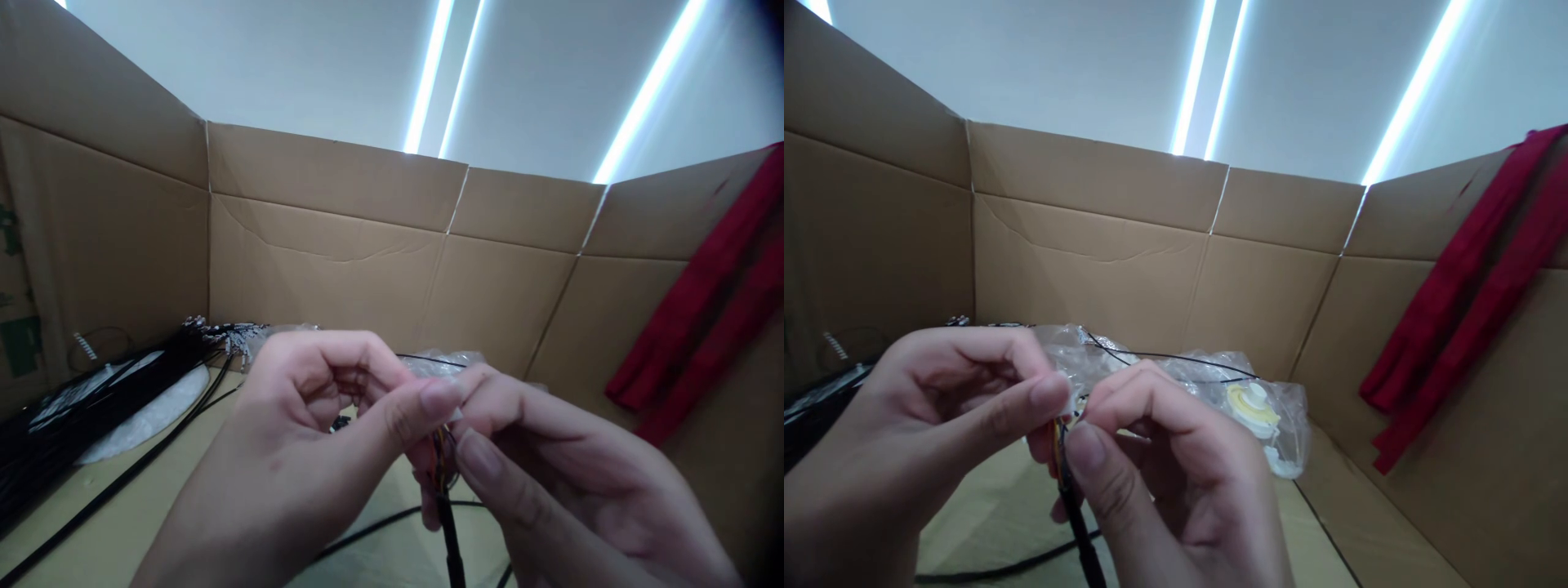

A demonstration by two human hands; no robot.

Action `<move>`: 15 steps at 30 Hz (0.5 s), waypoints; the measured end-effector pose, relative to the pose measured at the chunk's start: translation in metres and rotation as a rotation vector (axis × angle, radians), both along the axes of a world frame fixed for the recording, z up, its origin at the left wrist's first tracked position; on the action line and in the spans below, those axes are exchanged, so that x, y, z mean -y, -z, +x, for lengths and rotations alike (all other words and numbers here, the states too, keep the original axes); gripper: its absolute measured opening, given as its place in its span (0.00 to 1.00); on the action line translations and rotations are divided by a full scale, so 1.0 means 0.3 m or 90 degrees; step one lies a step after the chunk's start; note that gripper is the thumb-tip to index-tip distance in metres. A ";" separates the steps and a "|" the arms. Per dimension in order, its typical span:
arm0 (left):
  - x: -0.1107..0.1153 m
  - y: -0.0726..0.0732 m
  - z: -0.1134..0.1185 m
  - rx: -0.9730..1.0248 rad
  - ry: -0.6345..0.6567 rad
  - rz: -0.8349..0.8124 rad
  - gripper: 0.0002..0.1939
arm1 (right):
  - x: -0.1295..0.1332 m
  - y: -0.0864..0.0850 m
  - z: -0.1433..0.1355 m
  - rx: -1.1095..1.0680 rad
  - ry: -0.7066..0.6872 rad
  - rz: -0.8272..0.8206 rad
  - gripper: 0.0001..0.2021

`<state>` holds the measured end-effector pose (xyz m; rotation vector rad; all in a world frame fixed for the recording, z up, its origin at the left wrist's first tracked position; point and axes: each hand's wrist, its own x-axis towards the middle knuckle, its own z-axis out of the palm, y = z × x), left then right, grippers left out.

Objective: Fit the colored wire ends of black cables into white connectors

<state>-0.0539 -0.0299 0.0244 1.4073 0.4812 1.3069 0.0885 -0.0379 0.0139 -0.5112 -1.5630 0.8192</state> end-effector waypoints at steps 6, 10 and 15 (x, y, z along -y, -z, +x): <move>0.011 0.006 -0.013 -0.097 -0.143 0.061 0.11 | 0.008 0.000 -0.004 0.062 0.023 -0.035 0.08; 0.004 0.017 -0.018 -0.141 -0.187 0.041 0.13 | 0.004 0.012 -0.024 0.040 0.117 0.120 0.08; 0.001 0.019 -0.018 -0.139 -0.176 0.049 0.14 | -0.002 0.014 -0.043 0.052 0.157 0.164 0.09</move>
